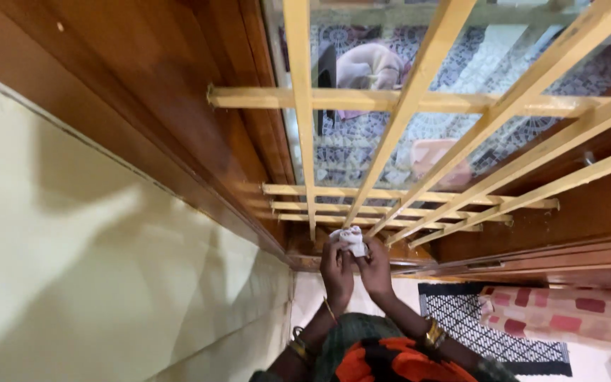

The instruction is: The person wipes the wooden frame and glass panes of a door with a white cloth. They systematically clean the grid structure and the surrounding wood, moving the cloth across different sections of the door.

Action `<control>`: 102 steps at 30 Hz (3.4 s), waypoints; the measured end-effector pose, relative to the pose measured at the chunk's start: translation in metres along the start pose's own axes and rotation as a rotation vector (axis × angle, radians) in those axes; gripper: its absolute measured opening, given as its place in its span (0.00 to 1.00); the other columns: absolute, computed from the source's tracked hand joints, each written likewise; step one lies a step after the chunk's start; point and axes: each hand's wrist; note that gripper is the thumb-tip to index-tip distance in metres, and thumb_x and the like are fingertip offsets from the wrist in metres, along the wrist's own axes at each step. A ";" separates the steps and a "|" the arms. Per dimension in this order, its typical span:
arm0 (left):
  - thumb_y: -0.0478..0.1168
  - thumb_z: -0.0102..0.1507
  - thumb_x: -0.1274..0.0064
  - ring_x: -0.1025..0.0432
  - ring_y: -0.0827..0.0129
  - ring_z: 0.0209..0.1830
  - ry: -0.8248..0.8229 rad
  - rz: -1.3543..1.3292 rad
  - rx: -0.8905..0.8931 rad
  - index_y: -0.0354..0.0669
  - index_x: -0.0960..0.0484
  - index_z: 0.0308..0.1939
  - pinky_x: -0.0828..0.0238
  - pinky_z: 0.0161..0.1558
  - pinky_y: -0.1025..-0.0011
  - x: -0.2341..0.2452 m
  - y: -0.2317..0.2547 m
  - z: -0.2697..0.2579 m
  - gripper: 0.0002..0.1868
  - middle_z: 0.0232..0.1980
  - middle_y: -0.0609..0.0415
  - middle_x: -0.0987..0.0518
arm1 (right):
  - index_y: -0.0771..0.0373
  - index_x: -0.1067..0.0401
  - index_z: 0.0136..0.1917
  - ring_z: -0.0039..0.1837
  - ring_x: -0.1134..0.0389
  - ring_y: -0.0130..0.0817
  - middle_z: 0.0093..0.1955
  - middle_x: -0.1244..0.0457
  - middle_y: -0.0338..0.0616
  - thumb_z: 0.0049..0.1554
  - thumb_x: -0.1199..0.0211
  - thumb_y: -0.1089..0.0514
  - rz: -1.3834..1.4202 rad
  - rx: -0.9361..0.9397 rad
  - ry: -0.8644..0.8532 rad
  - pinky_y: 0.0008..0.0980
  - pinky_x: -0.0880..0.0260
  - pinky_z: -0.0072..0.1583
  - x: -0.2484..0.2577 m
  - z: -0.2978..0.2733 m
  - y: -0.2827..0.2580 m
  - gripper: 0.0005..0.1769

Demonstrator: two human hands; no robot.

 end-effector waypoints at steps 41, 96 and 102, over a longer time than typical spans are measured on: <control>0.41 0.72 0.59 0.20 0.67 0.47 0.019 0.034 0.314 0.39 0.24 0.65 0.23 0.46 0.67 -0.016 -0.146 0.001 0.20 0.52 0.50 0.16 | 0.67 0.29 0.67 0.49 0.26 0.31 0.51 0.28 0.50 0.62 0.40 0.65 0.045 -0.158 -0.088 0.30 0.26 0.52 -0.045 0.037 0.121 0.20; 0.24 0.65 0.54 0.28 0.50 0.70 0.326 0.334 -0.914 0.33 0.23 0.65 0.29 0.67 0.61 0.059 0.433 0.145 0.23 0.67 0.40 0.23 | 0.70 0.34 0.69 0.71 0.39 0.59 0.73 0.43 0.60 0.58 0.43 0.70 -0.017 1.234 0.214 0.45 0.35 0.68 0.058 0.060 -0.442 0.25; 0.24 0.62 0.51 0.22 0.54 0.61 0.311 0.279 -0.699 0.36 0.20 0.62 0.25 0.60 0.62 0.065 0.398 0.123 0.23 0.62 0.44 0.18 | 0.67 0.31 0.65 0.66 0.32 0.56 0.68 0.38 0.60 0.54 0.37 0.70 -0.118 1.221 0.162 0.42 0.28 0.61 0.068 0.041 -0.418 0.24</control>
Point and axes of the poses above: each hand's wrist, its own z-axis towards the middle knuckle, its own x-axis out of the back of the hand, y = z × x
